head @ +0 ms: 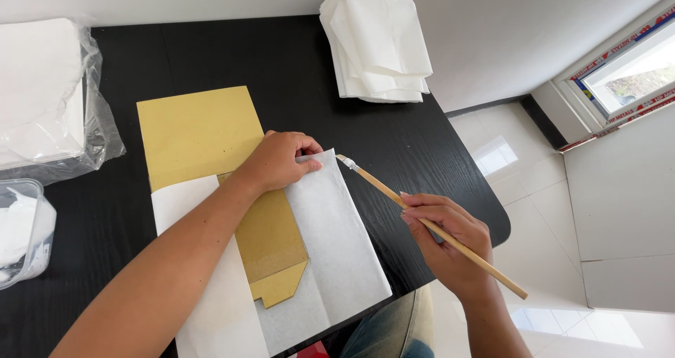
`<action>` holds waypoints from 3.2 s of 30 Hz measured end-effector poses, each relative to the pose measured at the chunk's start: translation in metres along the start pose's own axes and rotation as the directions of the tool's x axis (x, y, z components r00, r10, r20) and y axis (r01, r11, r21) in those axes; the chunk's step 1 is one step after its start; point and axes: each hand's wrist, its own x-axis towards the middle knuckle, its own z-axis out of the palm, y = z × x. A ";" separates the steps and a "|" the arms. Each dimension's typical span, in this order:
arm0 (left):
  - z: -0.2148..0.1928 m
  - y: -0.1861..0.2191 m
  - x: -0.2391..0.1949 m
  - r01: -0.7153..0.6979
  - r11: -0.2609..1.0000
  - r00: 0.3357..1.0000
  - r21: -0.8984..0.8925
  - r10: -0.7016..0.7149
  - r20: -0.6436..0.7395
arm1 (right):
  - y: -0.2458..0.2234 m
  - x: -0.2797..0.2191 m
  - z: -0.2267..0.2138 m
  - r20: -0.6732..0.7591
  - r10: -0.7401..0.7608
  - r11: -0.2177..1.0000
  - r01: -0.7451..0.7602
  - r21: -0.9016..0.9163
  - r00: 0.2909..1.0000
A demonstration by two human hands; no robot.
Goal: The person applies white glue to the edges of a white paper sheet using a brush, then folds the paper over a yellow cardboard piece. They smooth the paper and fold the corners to secure the attachment.
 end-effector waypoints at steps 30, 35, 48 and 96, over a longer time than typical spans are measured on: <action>0.003 -0.003 0.004 -0.044 0.999 0.999 -0.016 0.045 0.014 | -0.023 0.030 -0.012 0.135 0.048 0.997 -0.038 -0.074 0.990; 0.005 -0.007 0.006 -0.045 0.999 0.999 -0.004 0.045 0.014 | -0.020 0.025 -0.008 0.247 0.136 0.989 -0.116 -0.093 0.960; 0.002 -0.002 0.003 -0.036 0.999 0.999 -0.013 0.036 0.017 | -0.039 0.012 -0.034 0.362 0.257 0.961 -0.197 -0.194 0.896; 0.001 -0.001 0.001 -0.015 0.999 1.000 0.034 0.015 0.006 | -0.031 -0.029 -0.060 0.415 0.154 0.982 -0.094 -0.162 0.897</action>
